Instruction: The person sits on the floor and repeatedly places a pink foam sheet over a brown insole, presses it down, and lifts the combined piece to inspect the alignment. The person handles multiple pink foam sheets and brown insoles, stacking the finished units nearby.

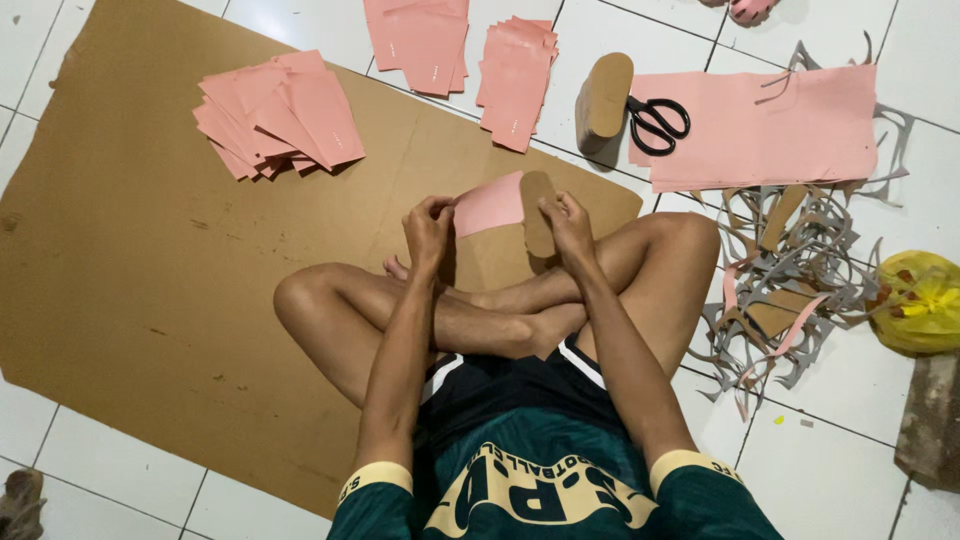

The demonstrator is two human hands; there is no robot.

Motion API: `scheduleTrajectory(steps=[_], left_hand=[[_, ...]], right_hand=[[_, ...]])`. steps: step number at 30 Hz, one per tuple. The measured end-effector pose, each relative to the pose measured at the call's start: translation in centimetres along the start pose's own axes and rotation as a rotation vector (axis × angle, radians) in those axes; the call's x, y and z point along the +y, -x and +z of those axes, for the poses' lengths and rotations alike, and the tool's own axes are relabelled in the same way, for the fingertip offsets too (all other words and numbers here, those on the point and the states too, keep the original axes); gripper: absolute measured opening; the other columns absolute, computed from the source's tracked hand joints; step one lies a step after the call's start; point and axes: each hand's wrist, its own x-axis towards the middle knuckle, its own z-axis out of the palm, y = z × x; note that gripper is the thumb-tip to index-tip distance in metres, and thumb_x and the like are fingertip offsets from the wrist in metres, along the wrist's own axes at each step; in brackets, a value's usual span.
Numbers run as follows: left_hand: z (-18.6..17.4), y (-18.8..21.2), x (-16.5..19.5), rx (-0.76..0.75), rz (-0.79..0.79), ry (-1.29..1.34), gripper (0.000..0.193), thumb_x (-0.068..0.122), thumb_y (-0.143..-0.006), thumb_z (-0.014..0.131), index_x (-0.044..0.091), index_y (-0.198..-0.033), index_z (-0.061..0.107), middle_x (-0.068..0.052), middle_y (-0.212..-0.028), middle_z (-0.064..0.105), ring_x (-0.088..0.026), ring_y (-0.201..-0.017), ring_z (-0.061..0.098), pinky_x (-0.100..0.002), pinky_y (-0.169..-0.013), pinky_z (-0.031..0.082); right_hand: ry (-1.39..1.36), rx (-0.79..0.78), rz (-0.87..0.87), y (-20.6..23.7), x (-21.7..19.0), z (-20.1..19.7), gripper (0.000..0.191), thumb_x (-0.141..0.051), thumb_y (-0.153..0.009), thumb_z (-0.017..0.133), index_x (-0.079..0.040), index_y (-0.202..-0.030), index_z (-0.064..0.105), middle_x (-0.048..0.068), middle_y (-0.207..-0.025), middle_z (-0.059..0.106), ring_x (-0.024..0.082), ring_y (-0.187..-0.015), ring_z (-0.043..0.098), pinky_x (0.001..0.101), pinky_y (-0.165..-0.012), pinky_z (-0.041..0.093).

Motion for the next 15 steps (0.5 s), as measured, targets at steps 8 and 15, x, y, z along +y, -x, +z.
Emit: scheduleTrajectory(steps=[8,15], left_hand=[[0.5,-0.8,-0.7,-0.026,0.046,0.053,0.027,0.008,-0.094,0.070,-0.001,-0.119,0.071,-0.017,-0.097,0.076,-0.022,-0.088,0.075,-0.032,-0.078,0.059],[0.2,-0.8,-0.5,-0.057,0.045,0.100,0.023,0.001,-0.088,0.073,-0.001,-0.111,0.077,-0.014,-0.094,0.080,-0.017,-0.087,0.076,-0.028,-0.078,0.059]], right_hand=[[-0.083,-0.002,-0.052,-0.1,1.1,-0.7,0.063,-0.001,-0.089,0.072,0.003,-0.146,0.047,0.016,-0.105,0.067,0.013,-0.082,0.066,0.0236,-0.069,0.054],[-0.284,0.107,0.033,0.6,-1.2,-1.1,0.045,-0.005,-0.091,0.067,-0.002,-0.135,0.055,0.011,-0.111,0.071,0.020,-0.077,0.074,0.0314,-0.064,0.063]])
